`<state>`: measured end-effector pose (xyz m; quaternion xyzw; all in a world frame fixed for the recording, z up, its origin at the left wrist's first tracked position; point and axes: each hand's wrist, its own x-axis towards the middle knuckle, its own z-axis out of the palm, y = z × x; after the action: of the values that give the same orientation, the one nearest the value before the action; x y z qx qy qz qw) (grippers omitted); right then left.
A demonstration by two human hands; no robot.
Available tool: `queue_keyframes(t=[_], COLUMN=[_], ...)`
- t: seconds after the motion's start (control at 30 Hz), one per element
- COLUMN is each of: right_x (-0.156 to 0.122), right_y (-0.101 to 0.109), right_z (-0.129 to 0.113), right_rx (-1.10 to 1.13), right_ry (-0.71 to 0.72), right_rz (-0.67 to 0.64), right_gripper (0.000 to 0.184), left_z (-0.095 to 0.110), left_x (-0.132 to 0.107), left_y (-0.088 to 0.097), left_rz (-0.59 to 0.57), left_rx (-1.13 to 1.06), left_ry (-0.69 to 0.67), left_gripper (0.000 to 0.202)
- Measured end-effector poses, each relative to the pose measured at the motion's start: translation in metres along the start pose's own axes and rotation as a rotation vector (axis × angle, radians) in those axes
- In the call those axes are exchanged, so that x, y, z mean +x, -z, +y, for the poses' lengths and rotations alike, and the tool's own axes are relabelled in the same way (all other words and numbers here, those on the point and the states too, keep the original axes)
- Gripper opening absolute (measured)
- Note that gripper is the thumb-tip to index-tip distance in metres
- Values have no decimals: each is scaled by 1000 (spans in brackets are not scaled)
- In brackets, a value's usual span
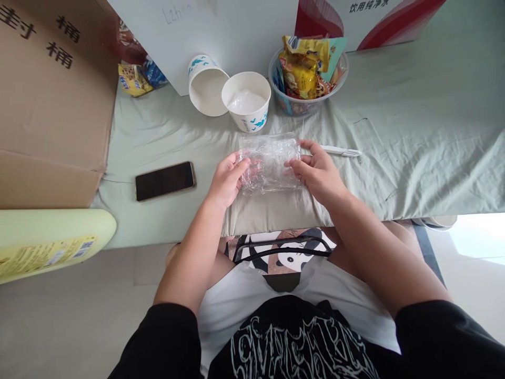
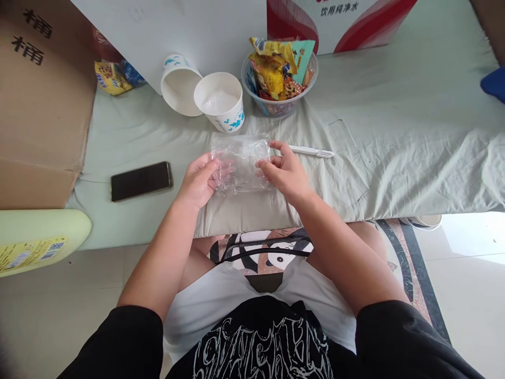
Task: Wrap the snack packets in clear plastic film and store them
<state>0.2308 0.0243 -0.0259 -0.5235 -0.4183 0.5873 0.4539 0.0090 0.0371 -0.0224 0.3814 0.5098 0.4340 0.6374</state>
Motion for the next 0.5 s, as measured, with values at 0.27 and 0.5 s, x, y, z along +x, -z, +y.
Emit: queue_keyframes(t=[0.27,0.5], right_x=[-2,-3], right_y=[-2,-1], right_z=[-6,-8], right_rx=[-1,-44], right_ry=[-6,21], right_rz=[27,-84], right_gripper=[47,37], left_z=[-3,2], left_x=[0,-2], left_y=[-1,2], left_rz=[-39,-42], left_rx=[18,-22], left_ry=[6,0], left_gripper=[70,55])
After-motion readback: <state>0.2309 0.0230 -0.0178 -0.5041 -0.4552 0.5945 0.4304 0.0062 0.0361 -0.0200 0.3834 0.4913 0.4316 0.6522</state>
